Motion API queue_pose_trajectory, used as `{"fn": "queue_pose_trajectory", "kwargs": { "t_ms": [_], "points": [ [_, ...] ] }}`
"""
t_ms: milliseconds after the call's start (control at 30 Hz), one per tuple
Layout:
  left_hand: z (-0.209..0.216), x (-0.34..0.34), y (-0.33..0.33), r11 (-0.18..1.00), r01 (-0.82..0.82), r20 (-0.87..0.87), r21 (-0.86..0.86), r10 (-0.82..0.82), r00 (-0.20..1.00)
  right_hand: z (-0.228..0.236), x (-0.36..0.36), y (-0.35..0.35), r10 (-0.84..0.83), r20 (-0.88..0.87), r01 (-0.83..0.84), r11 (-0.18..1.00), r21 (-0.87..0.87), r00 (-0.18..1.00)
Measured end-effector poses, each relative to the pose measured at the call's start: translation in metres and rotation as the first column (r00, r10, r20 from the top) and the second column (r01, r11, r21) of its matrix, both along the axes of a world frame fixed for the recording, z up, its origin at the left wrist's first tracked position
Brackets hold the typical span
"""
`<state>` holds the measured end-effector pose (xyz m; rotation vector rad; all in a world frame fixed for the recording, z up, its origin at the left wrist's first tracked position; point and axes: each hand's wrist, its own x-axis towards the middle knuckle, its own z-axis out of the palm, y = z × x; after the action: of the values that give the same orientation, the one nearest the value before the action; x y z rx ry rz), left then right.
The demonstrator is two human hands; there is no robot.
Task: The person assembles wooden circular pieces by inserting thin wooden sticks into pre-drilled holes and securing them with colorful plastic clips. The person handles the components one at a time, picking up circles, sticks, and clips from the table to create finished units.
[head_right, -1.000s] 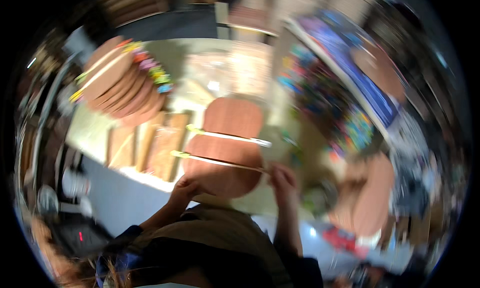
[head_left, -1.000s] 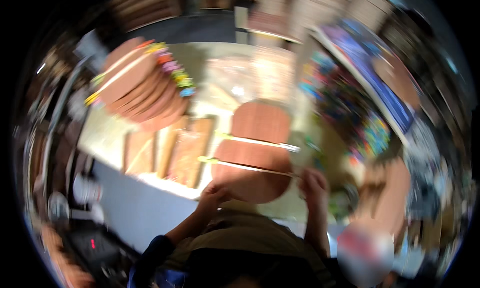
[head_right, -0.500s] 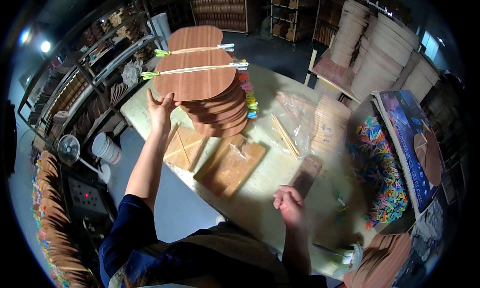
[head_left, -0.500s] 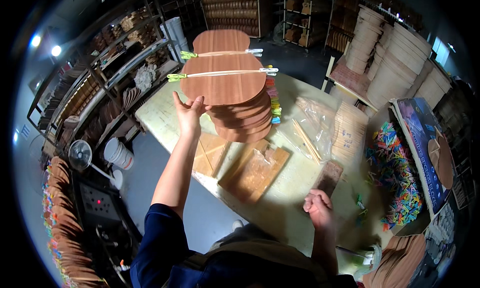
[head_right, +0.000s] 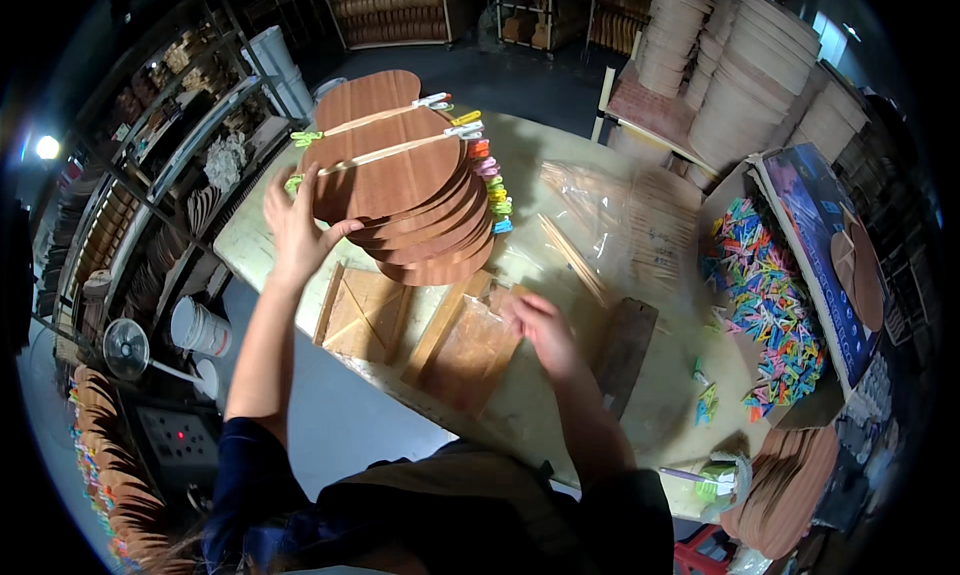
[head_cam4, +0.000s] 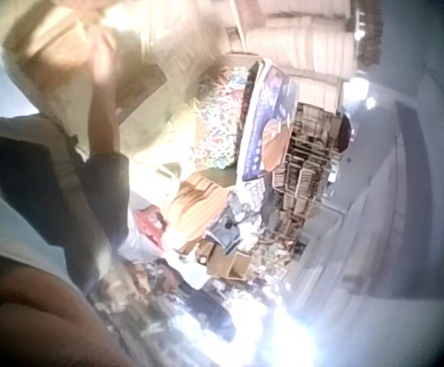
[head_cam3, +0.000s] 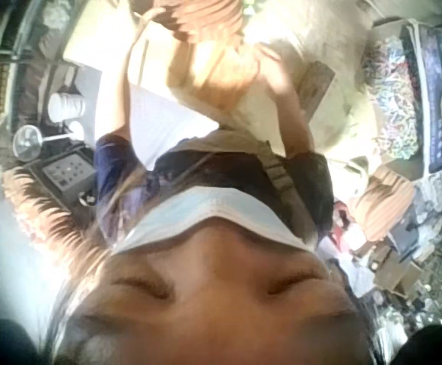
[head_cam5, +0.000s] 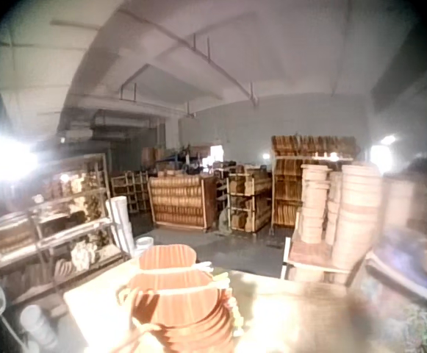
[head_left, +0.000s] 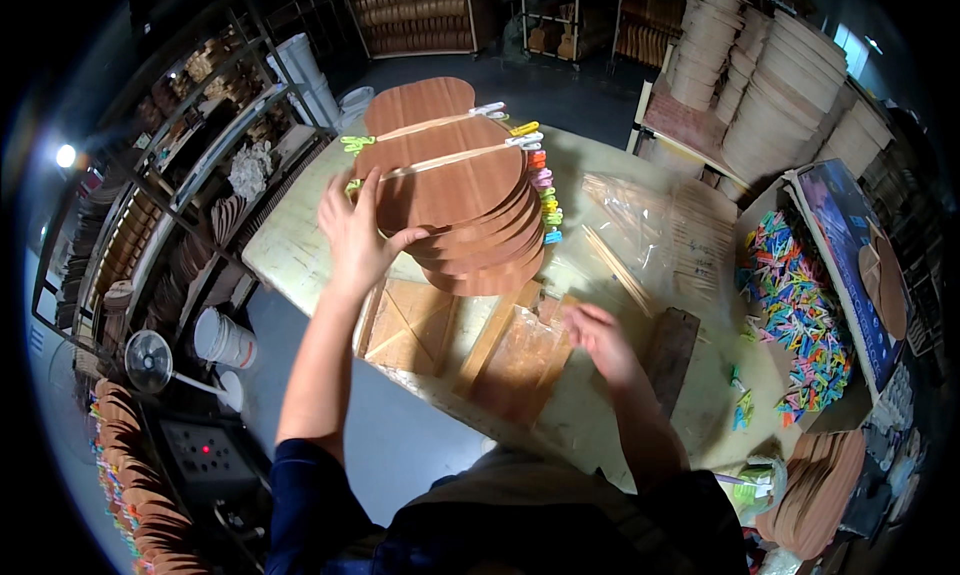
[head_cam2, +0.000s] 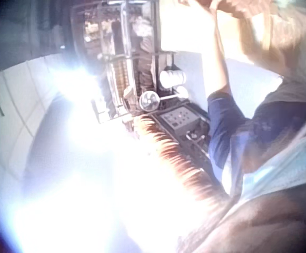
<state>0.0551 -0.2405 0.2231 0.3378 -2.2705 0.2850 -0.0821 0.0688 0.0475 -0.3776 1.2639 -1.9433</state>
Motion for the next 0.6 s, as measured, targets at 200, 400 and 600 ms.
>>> {"fn": "queue_pose_trajectory", "kwargs": {
  "t_ms": [200,400,600],
  "points": [
    [0.023,-0.032,-0.024,0.987,-0.004,0.597,0.161,-0.094,0.797,-0.086,-0.097,-0.093,0.161,-0.275,-0.057,0.935,0.35,0.948],
    [0.025,-0.051,-0.002,0.996,-0.058,0.671,0.066,-0.001,0.741,-0.108,-0.098,-0.128,0.048,-0.252,0.048,0.931,0.362,0.966],
    [0.027,-0.073,0.01,0.987,-0.135,0.694,0.083,0.04,0.719,-0.092,-0.12,-0.12,-0.116,-0.114,0.132,0.98,0.148,0.987]
  ]
}}
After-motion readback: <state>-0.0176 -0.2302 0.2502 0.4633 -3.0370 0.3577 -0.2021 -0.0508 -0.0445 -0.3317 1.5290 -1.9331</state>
